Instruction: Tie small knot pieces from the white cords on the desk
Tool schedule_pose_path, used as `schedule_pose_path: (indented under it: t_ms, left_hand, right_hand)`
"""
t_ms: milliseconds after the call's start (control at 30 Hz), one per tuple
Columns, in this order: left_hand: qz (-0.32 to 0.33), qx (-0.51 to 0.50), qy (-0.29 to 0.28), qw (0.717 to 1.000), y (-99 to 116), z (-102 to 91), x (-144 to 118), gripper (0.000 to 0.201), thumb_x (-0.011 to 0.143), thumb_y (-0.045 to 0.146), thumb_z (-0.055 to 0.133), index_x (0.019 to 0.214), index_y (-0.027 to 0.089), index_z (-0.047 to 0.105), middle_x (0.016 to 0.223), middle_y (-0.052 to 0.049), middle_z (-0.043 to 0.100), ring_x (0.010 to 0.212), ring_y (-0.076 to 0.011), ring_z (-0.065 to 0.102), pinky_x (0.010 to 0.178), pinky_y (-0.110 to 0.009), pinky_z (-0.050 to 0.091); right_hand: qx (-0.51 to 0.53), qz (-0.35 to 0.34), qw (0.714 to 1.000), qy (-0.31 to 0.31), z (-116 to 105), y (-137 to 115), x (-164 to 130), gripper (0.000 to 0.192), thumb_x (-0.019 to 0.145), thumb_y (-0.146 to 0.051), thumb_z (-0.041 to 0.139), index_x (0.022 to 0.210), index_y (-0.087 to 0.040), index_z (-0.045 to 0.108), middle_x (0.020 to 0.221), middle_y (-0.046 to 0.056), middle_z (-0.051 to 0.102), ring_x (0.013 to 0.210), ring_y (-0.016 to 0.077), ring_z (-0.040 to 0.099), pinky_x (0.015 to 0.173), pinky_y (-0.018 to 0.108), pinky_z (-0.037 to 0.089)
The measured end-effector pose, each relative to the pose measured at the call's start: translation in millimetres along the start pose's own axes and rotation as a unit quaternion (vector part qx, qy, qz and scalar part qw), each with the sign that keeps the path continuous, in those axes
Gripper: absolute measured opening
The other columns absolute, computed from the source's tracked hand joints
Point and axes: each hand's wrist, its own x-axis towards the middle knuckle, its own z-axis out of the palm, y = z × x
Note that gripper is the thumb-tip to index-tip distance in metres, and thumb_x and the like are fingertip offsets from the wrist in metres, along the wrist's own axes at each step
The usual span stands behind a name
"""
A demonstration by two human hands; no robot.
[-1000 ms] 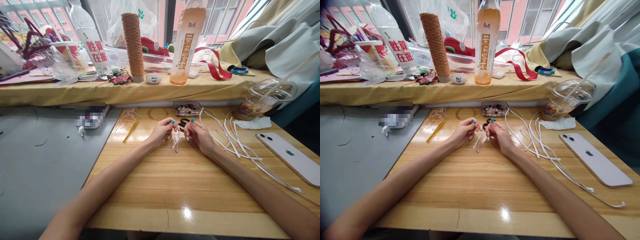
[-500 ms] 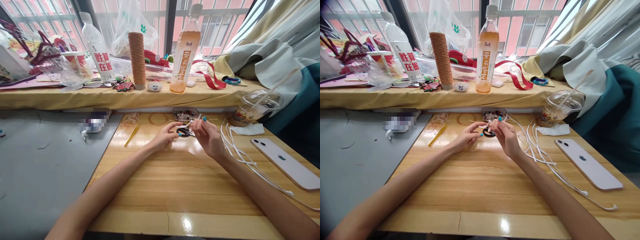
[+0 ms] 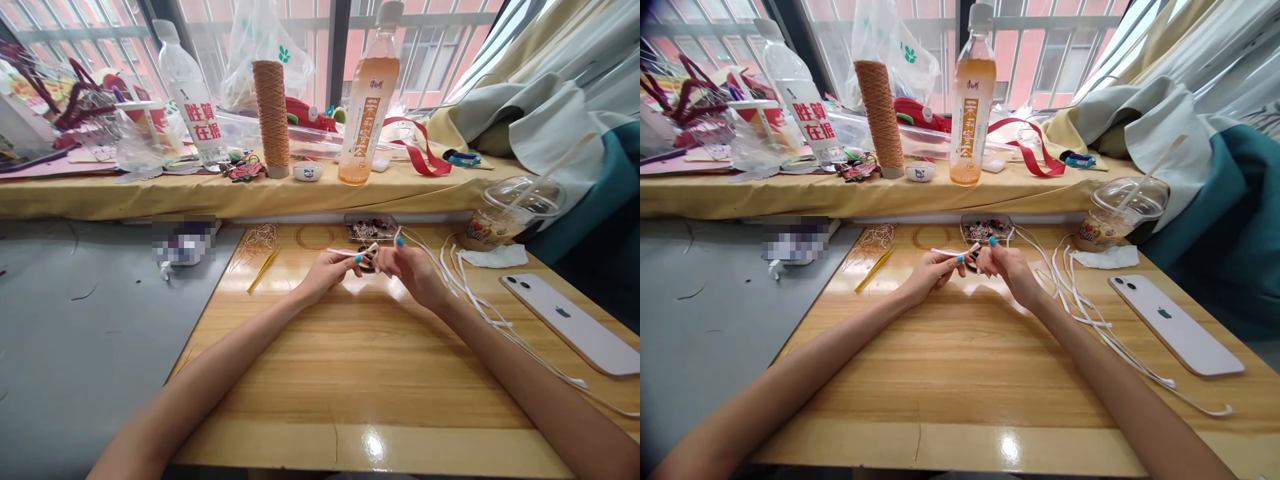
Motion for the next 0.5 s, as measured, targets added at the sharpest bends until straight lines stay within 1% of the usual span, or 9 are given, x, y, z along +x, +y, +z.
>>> schedule_pose_path:
  t_ms: [33, 100, 167, 200, 267, 333, 400, 467, 500]
  left_hand:
    - [0.007, 0.001, 0.020, 1.000, -1, -0.6, 1, 0.031, 0.070, 0.038, 0.056, 0.084, 0.011, 0.064, 0.056, 0.002, 0.051, 0.037, -0.0014, 0.024, 0.037, -0.019, 0.012]
    - [0.021, 0.007, 0.058, 0.998, -3, -1.6, 3, 0.028, 0.070, 0.036, 0.057, 0.084, 0.013, 0.064, 0.053, 0.004, 0.046, 0.039, -0.0021, 0.025, 0.038, -0.019, 0.014]
    - [0.026, 0.018, 0.077, 0.997, -4, -2.3, 3, 0.025, 0.072, 0.032, 0.055, 0.087, 0.014, 0.063, 0.053, 0.005, 0.042, 0.041, -0.0027, 0.025, 0.039, -0.019, 0.015]
    - [0.025, 0.022, 0.078, 0.996, -5, -2.6, 3, 0.024, 0.073, 0.031, 0.053, 0.089, 0.015, 0.063, 0.053, 0.005, 0.040, 0.041, -0.0030, 0.024, 0.039, -0.018, 0.015]
    - [0.018, 0.022, 0.080, 0.996, -6, -3.1, 3, 0.025, 0.075, 0.031, 0.050, 0.090, 0.016, 0.062, 0.051, 0.006, 0.034, 0.042, -0.0038, 0.022, 0.039, -0.018, 0.016]
    - [0.017, 0.013, 0.087, 0.996, -7, -3.5, 3, 0.028, 0.077, 0.036, 0.046, 0.087, 0.015, 0.063, 0.050, 0.006, 0.028, 0.042, -0.0047, 0.021, 0.039, -0.018, 0.018]
    - [0.019, 0.003, 0.090, 0.996, -9, -3.9, 3, 0.036, 0.078, 0.043, 0.043, 0.081, 0.014, 0.063, 0.050, 0.006, 0.023, 0.042, -0.0053, 0.021, 0.039, -0.018, 0.018]
    - [0.018, 0.001, 0.089, 0.996, -10, -4.2, 3, 0.043, 0.077, 0.050, 0.041, 0.075, 0.013, 0.064, 0.049, 0.006, 0.019, 0.041, -0.0056, 0.019, 0.039, -0.019, 0.017]
    - [0.018, 0.003, 0.089, 0.996, -10, -4.4, 4, 0.047, 0.077, 0.053, 0.040, 0.072, 0.013, 0.064, 0.049, 0.006, 0.018, 0.040, -0.0056, 0.018, 0.038, -0.019, 0.016]
  right_hand:
    - [-0.007, -0.002, 1.000, 0.014, -4, 1, 2, 0.050, 0.075, -0.059, 0.039, 0.044, -0.020, 0.043, 0.052, 0.001, 0.041, 0.054, 0.0138, 0.043, 0.059, 0.030, 0.037]
    - [-0.035, 0.002, 0.997, 0.068, -14, 6, 5, 0.048, 0.075, -0.061, 0.036, 0.056, -0.021, 0.052, 0.055, 0.001, 0.047, 0.051, 0.0130, 0.045, 0.051, 0.028, 0.035]
    - [-0.127, 0.023, 0.984, 0.125, -22, 12, 8, 0.040, 0.075, -0.057, 0.041, 0.074, -0.021, 0.058, 0.052, -0.001, 0.048, 0.045, 0.0119, 0.043, 0.045, 0.025, 0.032]
    - [-0.199, 0.035, 0.971, 0.131, -24, 16, 9, 0.035, 0.074, -0.053, 0.045, 0.081, -0.021, 0.059, 0.053, -0.002, 0.049, 0.044, 0.0116, 0.043, 0.046, 0.025, 0.032]
    - [-0.334, 0.034, 0.938, 0.089, -26, 23, 10, 0.027, 0.073, -0.042, 0.052, 0.088, -0.022, 0.062, 0.065, 0.001, 0.058, 0.052, 0.0132, 0.048, 0.053, 0.027, 0.036]
    - [-0.422, 0.011, 0.906, 0.024, -25, 27, 10, 0.025, 0.073, -0.036, 0.052, 0.092, -0.024, 0.063, 0.085, 0.004, 0.062, 0.068, 0.0163, 0.053, 0.063, 0.030, 0.039]
    - [-0.460, 0.001, 0.887, -0.029, -24, 28, 11, 0.027, 0.076, -0.034, 0.049, 0.097, -0.025, 0.061, 0.097, 0.004, 0.061, 0.076, 0.0174, 0.054, 0.068, 0.031, 0.038]
    - [-0.472, 0.014, 0.879, -0.071, -23, 24, 11, 0.027, 0.078, -0.035, 0.045, 0.099, -0.025, 0.060, 0.095, 0.004, 0.062, 0.072, 0.0166, 0.053, 0.066, 0.030, 0.039]
    - [-0.477, 0.020, 0.874, -0.093, -23, 21, 10, 0.026, 0.078, -0.035, 0.045, 0.095, -0.024, 0.062, 0.090, 0.004, 0.063, 0.070, 0.0163, 0.053, 0.064, 0.029, 0.038]
